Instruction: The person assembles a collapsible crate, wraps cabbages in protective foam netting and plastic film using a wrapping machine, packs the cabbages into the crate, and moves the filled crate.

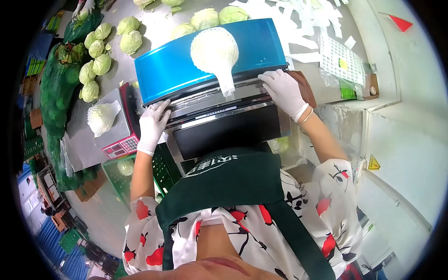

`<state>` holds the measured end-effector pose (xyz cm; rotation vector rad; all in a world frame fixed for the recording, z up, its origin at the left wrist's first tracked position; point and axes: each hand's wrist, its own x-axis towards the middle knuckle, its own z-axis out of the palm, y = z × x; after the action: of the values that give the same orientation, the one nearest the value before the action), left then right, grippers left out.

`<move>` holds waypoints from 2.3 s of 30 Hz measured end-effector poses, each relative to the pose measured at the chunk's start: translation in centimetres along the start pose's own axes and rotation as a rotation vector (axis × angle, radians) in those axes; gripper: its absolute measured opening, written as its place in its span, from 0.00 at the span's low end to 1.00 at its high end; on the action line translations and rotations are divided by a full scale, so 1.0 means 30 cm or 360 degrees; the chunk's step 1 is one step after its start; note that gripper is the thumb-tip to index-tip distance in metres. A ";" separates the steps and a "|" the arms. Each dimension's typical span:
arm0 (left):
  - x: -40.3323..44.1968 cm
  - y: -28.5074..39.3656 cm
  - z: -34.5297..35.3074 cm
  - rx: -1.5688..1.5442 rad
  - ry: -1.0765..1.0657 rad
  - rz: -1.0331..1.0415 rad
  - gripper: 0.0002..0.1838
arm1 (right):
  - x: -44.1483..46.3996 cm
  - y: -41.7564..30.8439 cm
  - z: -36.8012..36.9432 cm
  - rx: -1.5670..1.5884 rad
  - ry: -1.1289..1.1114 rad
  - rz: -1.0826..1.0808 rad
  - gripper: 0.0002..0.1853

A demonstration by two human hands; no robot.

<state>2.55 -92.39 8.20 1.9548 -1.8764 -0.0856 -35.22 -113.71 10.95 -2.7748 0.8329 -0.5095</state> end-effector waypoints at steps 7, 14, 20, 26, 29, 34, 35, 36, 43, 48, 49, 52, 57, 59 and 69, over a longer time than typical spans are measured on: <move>0.035 -0.011 -0.023 0.0164 -0.0229 0.0091 0.15 | 0.014 0.050 -0.017 -0.0222 -0.0177 -0.0054 0.15; 0.054 -0.019 -0.015 0.0121 -0.0240 0.0071 0.12 | 0.001 0.105 -0.049 -0.0225 -0.0236 -0.0103 0.15; 0.062 -0.018 0.008 0.0139 -0.0182 0.0049 0.10 | 0.032 0.110 -0.049 -0.0439 -0.0443 -0.0294 0.15; 0.065 -0.003 0.014 0.0152 -0.0090 0.0036 0.08 | 0.021 0.150 0.007 -0.0538 -0.0469 -0.0451 0.12; 0.055 0.002 0.026 0.0112 -0.0044 -0.0052 0.08 | 0.023 0.151 0.028 -0.0497 -0.0413 -0.0368 0.11; 0.017 0.020 0.080 -0.0521 0.0120 -0.0753 0.10 | 0.007 0.097 0.075 0.0077 0.0263 -0.0046 0.07; 0.003 0.021 0.089 -0.0720 0.0045 -0.1028 0.10 | 0.016 0.056 0.063 0.0346 0.0320 0.0068 0.06; -0.007 0.030 0.089 -0.0971 0.0045 -0.1065 0.11 | 0.038 -0.007 0.043 0.0614 0.0374 0.0189 0.05; 0.060 0.167 0.017 -0.1794 0.0089 -0.0949 0.11 | 0.027 -0.115 0.034 0.1588 0.0006 0.0793 0.05; -0.001 0.295 -0.283 -0.1771 -0.0132 -0.0739 0.09 | -0.051 -0.199 -0.318 0.1709 -0.0034 0.0963 0.04; 0.003 0.316 -0.362 -0.1771 -0.0046 -0.0555 0.10 | -0.050 -0.209 -0.401 0.1748 -0.0010 0.0994 0.04; 0.084 0.198 -0.391 -0.1700 0.0396 -0.0186 0.08 | 0.052 -0.151 -0.462 0.1678 0.0445 0.0657 0.07; 0.501 0.079 -0.134 -0.0850 -0.0058 0.0117 0.75 | 0.453 -0.015 -0.193 0.1050 -0.0037 -0.0092 0.51; 0.534 0.041 0.011 -0.0752 -0.0394 0.0249 0.76 | 0.490 0.031 -0.047 0.0171 -0.0282 -0.0551 0.66; 0.512 0.130 0.057 -0.2064 -0.0854 -0.0712 0.48 | 0.450 -0.038 0.057 0.1385 -0.0496 0.0428 0.57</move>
<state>-0.41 -107.63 11.77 1.3283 -0.9880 -1.6133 -23.44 -120.22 13.32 -1.8483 0.6736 -0.2777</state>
